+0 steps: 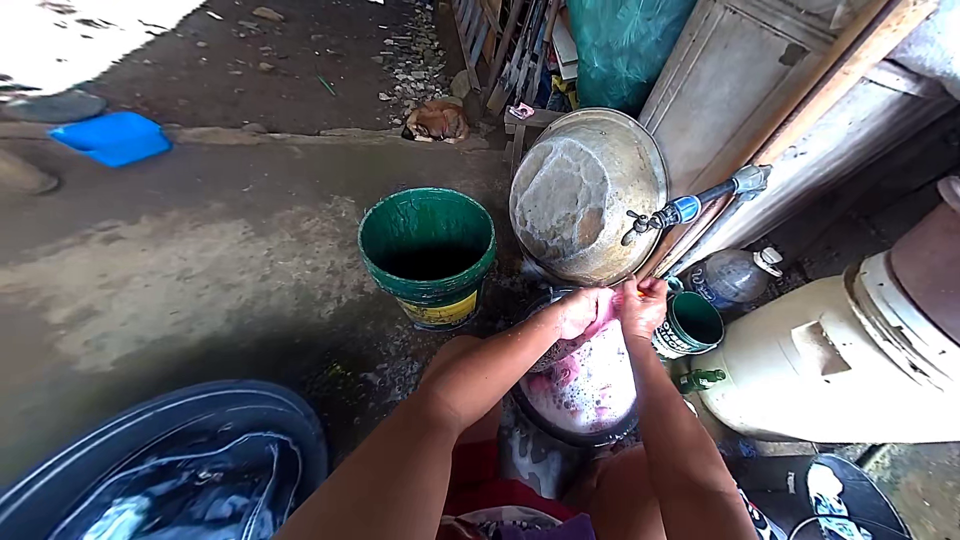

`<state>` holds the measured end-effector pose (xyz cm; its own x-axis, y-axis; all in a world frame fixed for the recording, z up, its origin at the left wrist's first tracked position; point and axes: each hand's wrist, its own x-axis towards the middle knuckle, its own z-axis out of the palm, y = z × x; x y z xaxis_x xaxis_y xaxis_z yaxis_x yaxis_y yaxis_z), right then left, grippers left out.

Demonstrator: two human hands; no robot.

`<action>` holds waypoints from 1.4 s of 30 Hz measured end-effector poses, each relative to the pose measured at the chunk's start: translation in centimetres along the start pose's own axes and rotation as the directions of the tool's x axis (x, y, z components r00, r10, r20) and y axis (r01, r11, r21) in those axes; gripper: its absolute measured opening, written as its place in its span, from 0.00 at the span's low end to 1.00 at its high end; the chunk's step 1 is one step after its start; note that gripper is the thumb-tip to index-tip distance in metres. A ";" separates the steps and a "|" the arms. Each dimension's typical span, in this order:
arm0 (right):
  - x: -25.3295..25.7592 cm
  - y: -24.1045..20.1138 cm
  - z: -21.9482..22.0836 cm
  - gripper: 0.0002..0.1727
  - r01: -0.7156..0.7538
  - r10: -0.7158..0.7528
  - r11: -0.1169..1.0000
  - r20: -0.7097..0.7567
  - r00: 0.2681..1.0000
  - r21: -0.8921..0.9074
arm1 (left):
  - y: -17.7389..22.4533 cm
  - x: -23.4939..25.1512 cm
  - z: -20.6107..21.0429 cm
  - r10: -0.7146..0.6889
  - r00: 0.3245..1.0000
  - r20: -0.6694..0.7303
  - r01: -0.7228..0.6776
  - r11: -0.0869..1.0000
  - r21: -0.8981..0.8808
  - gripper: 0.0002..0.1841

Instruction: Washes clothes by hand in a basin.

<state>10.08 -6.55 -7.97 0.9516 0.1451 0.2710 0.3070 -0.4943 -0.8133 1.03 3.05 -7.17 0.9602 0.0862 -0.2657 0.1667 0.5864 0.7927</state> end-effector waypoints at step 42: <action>2.8 2.2 -2.2 0.15 -0.277 0.191 0.948 0.416 0.889 0.157 | -1.0 0.2 -0.9 0.057 0.955 -0.292 -0.037 0.996 0.076 0.14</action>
<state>13.40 -9.08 -7.83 0.9112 0.3913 -0.1289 0.0296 -0.3742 -0.9269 0.84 3.19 -8.45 0.8608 0.3510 -0.3685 0.1479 0.5202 0.8411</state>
